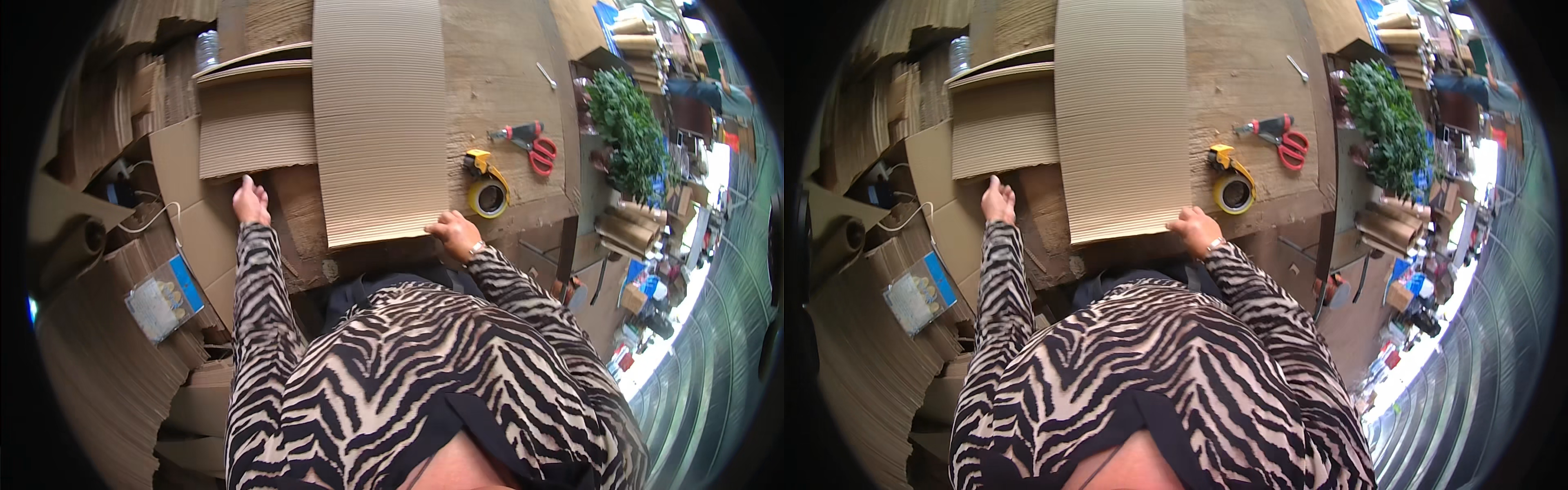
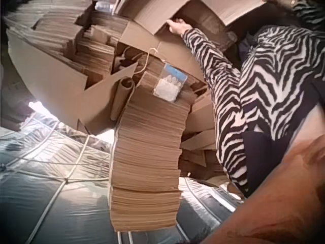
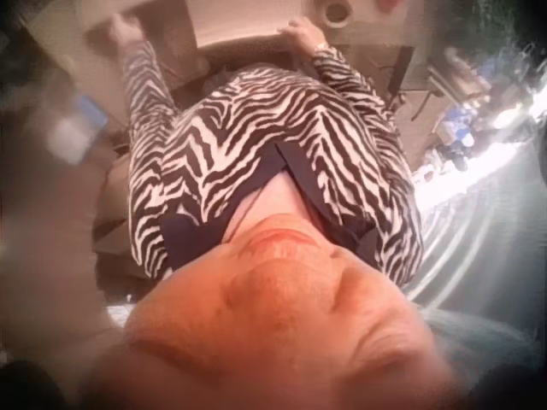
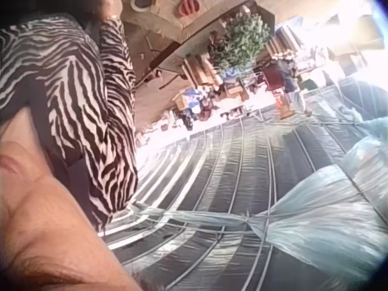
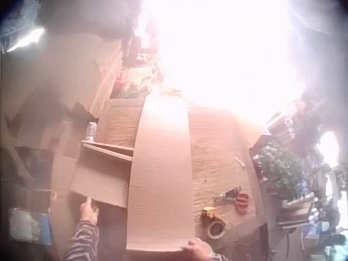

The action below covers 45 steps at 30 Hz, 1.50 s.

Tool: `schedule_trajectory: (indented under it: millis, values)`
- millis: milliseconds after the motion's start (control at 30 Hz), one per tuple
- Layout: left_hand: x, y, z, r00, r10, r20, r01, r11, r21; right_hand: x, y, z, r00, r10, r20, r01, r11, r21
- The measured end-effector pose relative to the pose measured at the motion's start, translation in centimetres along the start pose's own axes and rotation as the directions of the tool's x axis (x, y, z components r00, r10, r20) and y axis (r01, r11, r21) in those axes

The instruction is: The person folds and tapes pieces of corrugated cardboard into cylindrical containers. They place a small potted plant inside one container, then wrap the plant and container with plastic film and secure it with tape.

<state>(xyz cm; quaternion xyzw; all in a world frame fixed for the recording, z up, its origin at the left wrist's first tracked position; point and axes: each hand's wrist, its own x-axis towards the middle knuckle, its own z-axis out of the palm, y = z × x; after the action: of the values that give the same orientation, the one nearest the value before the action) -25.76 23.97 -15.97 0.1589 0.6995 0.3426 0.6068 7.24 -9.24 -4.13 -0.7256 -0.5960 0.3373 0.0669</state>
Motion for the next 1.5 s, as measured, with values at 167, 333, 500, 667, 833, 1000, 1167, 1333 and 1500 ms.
schedule_trajectory:
  millis: [167, 333, 500, 667, 833, 1000, 1167, 1333, 1500]
  values:
    - [-8.7, -7.6, 1.3, 0.948, -0.060, 0.314, -0.128, 0.828, 0.545, 0.6, 1.6, -1.8, 0.969, 0.061, 0.240, -0.067, 0.998, 0.017]
    - [-11.1, -11.7, 3.8, 0.907, 0.113, 0.405, -0.365, 0.690, 0.625, -0.4, 8.5, -4.8, 0.746, 0.459, -0.483, -0.577, 0.807, -0.125]
    - [-14.9, -12.5, 6.3, 0.820, 0.219, 0.528, -0.552, 0.543, 0.633, 1.9, 12.5, -6.6, 0.681, 0.732, -0.007, -0.718, 0.665, -0.205]
    - [-19.0, -15.2, 8.2, 0.841, 0.184, 0.508, -0.472, 0.709, 0.524, -1.7, 18.8, -6.9, 0.753, 0.641, -0.147, -0.657, 0.742, -0.133]
    - [-20.4, -20.1, 6.2, 0.903, 0.097, 0.418, -0.388, 0.601, 0.699, -4.1, 20.0, -12.3, 0.678, 0.726, -0.117, -0.729, 0.644, -0.232]
    - [-18.7, -17.4, 4.6, 0.901, 0.032, 0.432, -0.334, 0.686, 0.646, -2.6, 17.8, -10.8, 0.887, 0.262, -0.379, -0.331, 0.935, -0.127]
    - [-10.0, -7.6, 5.6, 0.991, 0.124, -0.050, -0.125, 0.992, -0.002, 3.6, 10.3, -5.2, 0.995, -0.041, -0.092, 0.022, 0.980, -0.200]
    - [-5.4, -2.9, 8.9, 0.990, -0.097, -0.099, 0.095, 0.995, -0.024, 6.6, 5.5, -2.8, 0.994, -0.110, 0.006, 0.107, 0.961, -0.257]
    - [-4.1, -4.1, 9.1, 0.995, -0.089, -0.036, 0.087, 0.994, -0.068, 8.2, 2.0, -2.5, 0.993, -0.112, -0.044, 0.100, 0.972, -0.212]
